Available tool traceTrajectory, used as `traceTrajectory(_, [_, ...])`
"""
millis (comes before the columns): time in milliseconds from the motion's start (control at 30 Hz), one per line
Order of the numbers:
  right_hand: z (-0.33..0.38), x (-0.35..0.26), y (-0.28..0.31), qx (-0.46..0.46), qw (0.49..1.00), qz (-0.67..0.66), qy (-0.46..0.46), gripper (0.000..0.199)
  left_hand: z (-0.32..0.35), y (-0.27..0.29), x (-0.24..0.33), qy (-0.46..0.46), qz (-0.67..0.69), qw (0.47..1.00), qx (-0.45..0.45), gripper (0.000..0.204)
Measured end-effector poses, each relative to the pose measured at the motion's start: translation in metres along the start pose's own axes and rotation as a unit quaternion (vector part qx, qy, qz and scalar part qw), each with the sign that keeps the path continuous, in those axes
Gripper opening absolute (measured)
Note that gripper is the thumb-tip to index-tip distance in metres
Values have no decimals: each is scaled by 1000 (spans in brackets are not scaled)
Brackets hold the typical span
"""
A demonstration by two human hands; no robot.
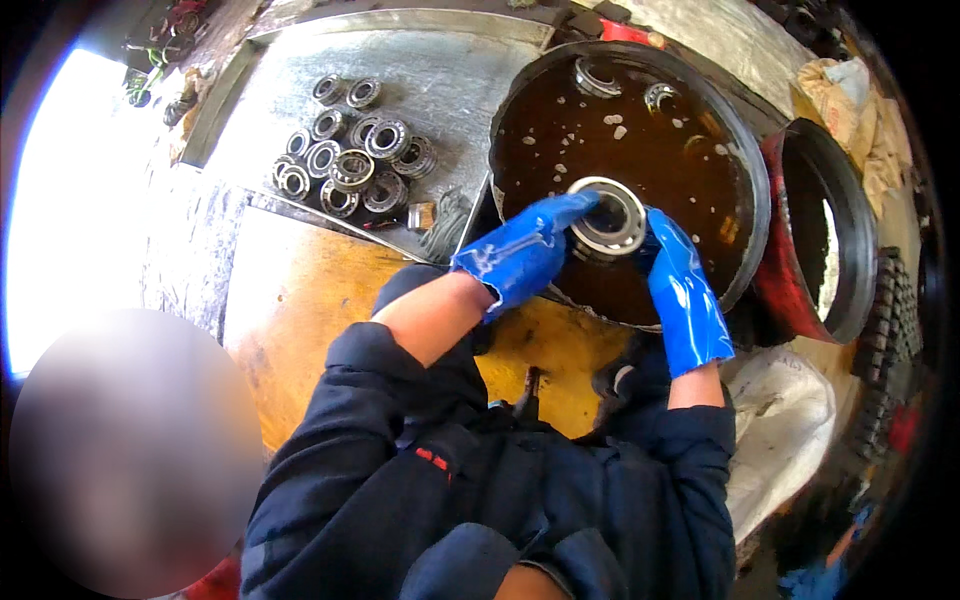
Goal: The person repeatedly dips ball bearings into a dark liquid bath, agitates them by hand, and places them onto a metal tray. The process is performed one at a time in a repetitive cycle.
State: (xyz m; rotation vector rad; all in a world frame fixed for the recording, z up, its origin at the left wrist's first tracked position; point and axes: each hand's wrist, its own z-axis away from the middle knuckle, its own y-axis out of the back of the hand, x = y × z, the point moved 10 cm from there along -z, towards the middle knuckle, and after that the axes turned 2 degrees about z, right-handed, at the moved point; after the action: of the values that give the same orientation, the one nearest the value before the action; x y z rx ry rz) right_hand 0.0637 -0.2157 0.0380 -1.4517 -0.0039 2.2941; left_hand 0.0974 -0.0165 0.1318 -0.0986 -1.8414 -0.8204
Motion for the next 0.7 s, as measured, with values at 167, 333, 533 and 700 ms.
traceTrajectory(167, [-17,21,25,4,999,54,-3,36,8,68,-91,152,350,923,38,37])
traceTrajectory(333, [-17,28,36,-31,998,46,-15,39,38,207,-110,219,-244,938,116,49])
traceTrajectory(533, [-25,36,44,4,982,188,-8,37,33,167,-116,358,29,921,154,49])
traceTrajectory(700, [-64,72,70,18,927,373,30,43,-15,91,-104,85,508,849,121,46])
